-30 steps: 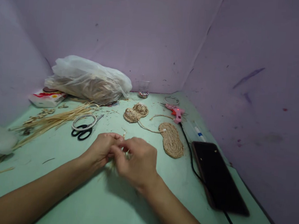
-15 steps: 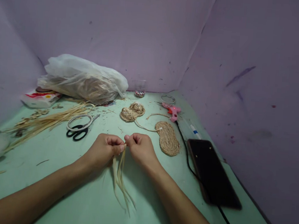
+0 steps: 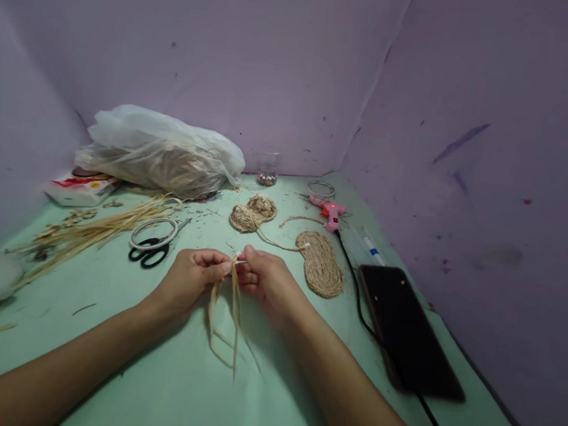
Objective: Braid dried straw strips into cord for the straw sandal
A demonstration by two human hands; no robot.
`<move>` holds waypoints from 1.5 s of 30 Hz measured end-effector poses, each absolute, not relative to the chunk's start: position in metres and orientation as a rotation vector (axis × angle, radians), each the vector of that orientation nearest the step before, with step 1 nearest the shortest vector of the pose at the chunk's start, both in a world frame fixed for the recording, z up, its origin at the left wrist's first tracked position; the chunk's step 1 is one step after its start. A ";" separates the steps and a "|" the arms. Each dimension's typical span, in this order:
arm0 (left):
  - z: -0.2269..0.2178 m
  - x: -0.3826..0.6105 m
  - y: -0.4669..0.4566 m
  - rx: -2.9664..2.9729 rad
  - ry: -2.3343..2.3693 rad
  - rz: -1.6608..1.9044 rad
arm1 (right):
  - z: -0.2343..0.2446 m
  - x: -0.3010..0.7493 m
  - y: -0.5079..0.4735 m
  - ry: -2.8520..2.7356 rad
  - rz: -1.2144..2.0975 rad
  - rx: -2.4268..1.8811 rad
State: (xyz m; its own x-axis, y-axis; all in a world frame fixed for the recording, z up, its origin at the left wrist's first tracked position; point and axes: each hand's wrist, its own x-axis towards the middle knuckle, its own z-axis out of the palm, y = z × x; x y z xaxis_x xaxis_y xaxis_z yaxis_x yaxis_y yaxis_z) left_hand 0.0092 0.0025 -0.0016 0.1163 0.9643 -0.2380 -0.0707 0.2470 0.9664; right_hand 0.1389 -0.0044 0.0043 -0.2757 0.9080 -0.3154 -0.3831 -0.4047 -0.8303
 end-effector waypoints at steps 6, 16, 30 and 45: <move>-0.004 0.011 0.001 0.946 1.101 0.943 | 0.007 0.133 -0.011 -0.891 1.820 -1.077; -0.004 0.011 0.005 0.943 1.144 0.918 | -0.006 0.139 -0.001 -1.253 1.269 -1.337; 0.014 0.001 0.014 0.962 1.101 0.703 | -0.002 0.141 -0.001 -1.210 1.388 -1.291; 0.019 -0.003 0.005 1.990 1.499 0.732 | -0.013 0.133 -0.001 -1.131 1.253 -1.365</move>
State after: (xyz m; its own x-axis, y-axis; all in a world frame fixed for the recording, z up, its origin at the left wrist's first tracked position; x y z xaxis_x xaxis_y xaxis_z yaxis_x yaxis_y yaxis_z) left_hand -0.0031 0.0051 0.0194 0.2343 0.9668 0.1016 0.6742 -0.2369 0.6995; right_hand 0.1335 -0.0011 -0.0129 0.0539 0.9890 -0.1379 0.0360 -0.1399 -0.9895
